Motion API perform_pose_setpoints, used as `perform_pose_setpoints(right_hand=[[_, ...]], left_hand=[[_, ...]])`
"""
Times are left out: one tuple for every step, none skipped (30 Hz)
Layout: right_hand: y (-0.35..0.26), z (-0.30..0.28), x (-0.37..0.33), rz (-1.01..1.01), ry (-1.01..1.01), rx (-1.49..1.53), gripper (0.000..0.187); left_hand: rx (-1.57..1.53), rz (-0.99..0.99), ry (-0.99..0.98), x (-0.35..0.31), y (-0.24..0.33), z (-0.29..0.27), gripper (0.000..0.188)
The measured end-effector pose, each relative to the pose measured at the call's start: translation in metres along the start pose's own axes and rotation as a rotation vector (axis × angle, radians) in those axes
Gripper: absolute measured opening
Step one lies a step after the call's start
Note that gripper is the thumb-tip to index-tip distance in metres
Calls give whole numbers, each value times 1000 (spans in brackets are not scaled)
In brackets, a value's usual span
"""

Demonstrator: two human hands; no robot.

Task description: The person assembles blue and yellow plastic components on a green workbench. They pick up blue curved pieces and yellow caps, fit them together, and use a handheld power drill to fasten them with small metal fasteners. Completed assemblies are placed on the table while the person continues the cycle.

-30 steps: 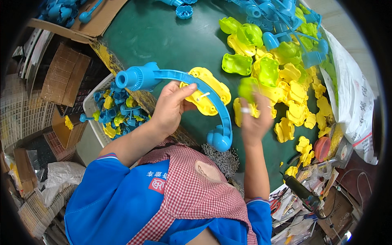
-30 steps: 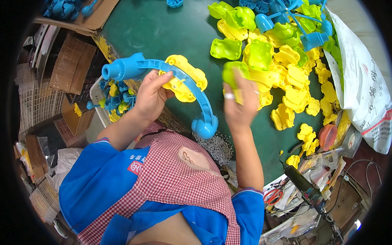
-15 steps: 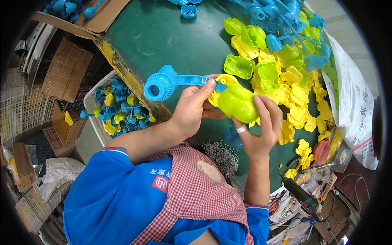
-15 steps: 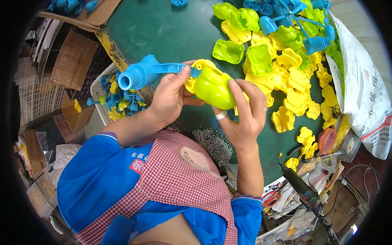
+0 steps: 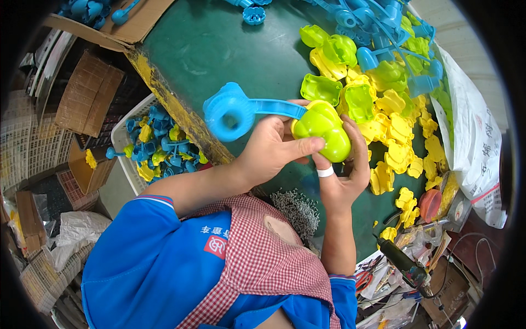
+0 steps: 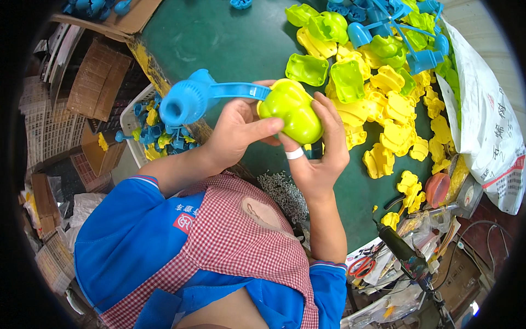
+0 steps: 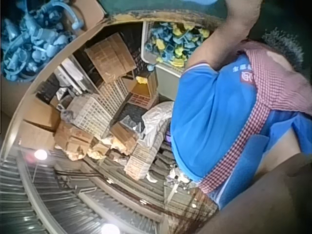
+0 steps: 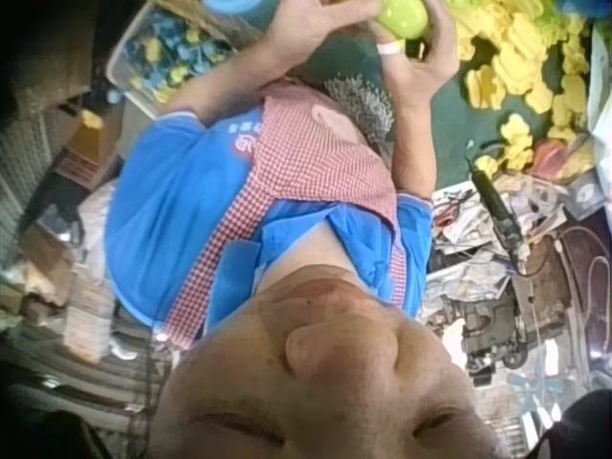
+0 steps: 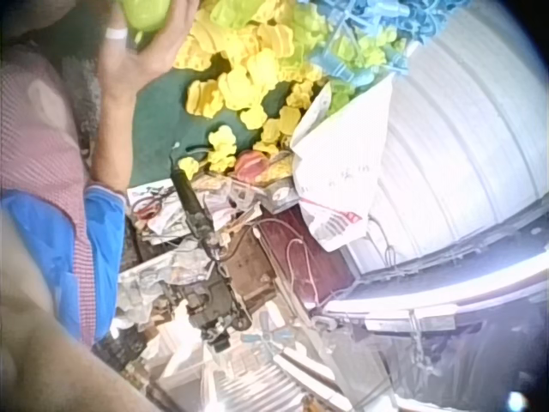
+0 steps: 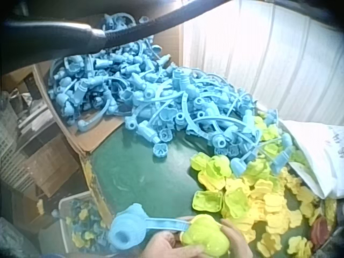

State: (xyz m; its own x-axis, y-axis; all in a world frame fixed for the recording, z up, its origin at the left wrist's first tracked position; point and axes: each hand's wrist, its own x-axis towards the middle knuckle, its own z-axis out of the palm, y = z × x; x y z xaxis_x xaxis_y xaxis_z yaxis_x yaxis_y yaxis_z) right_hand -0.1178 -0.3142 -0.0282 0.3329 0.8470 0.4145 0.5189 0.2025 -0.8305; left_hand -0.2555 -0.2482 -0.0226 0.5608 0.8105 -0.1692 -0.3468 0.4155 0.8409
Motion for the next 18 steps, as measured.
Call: perform_pose_setpoints(right_hand=[[-2,-2,2,52,-45,32,60],[-4,-4,4,104,-90,64,61],[-6,-6,5,157,-133,91,63],[-7,-3,5,336,-112,372,70],[-10,-4,8,475,-178,370,72],[-14,-7,13,615,-241,368,73],[-12,-4,13,560,-246,322,73],[-11,0,13,504,-252,275,73],[-9,2,15,446,-248,226,73],[-4,7,13,198,-206,74,72],[2,11,11,-50,-163,-79,71],[10,10,9,-316,-218,-233,63],[7,0,19,-501,-466,-379,49],[0,0,29,-584,-374,-423,46],[-5,2,36,-662,-279,-468,42],[10,-1,45,-583,-215,-362,44],[30,-8,64,-552,-97,-406,44],[57,-17,89,-531,-9,-425,42]], left_hand=[[-20,-6,16,0,0,-2,43],[-40,-12,32,0,1,-6,43],[-62,-19,44,1,2,-9,44],[-70,-26,35,3,1,-12,43],[-64,-56,41,3,1,-14,42],[-57,-89,47,4,0,-16,42],[-50,-122,53,4,1,-19,42],[-17,-140,28,3,3,-25,39],[-39,-150,66,3,7,-24,40],[-61,-159,104,1,13,-19,40],[-83,-169,142,-2,17,-17,40],[-132,-266,64,-8,21,-31,45],[-86,-285,-9,-9,32,-47,45],[-86,-247,183,-12,45,-48,37],[-48,12,207,-5,36,-73,35],[24,151,293,4,36,-93,37],[118,246,369,18,32,-113,39],[190,221,416,29,31,-128,42]])
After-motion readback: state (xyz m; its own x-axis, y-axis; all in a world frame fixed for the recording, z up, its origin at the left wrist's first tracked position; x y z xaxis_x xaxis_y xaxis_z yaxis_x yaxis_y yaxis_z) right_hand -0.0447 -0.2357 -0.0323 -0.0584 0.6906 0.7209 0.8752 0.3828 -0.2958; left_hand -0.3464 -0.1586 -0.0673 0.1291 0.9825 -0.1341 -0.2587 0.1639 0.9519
